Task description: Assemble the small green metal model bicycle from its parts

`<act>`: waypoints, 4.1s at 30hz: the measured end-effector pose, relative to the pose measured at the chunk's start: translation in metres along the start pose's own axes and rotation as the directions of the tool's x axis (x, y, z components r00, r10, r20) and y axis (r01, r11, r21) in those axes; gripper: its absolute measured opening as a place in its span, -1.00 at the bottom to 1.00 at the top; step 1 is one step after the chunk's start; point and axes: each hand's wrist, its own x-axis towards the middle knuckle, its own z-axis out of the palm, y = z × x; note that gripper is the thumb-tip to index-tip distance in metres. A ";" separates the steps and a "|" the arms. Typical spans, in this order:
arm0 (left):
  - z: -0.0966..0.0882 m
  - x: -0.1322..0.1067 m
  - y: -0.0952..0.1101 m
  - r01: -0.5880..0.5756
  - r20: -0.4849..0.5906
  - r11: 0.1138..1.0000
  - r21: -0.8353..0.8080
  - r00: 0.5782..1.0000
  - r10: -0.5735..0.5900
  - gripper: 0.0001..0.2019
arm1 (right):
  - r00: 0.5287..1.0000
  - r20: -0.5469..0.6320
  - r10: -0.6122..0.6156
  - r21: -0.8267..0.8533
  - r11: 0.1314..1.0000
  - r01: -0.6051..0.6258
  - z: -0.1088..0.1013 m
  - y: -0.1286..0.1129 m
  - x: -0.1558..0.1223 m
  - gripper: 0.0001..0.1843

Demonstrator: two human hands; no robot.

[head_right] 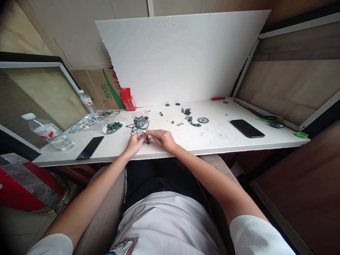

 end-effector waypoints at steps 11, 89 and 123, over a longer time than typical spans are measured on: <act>0.001 -0.001 0.005 0.005 0.008 1.000 0.011 1.000 -0.006 -0.68 | 0.988 0.147 0.054 -0.038 0.998 -0.048 0.001 0.002 -0.006 -0.10; 0.002 -0.004 0.012 0.062 0.012 0.996 -0.056 0.998 -0.061 -0.49 | 0.880 0.153 0.449 -0.213 0.885 -0.414 0.001 -0.006 0.007 -0.62; 0.000 -0.004 0.007 -0.040 0.068 0.996 -0.085 0.997 0.046 -0.59 | 0.879 0.046 0.475 -0.156 0.872 -0.464 -0.001 -0.007 0.008 -0.60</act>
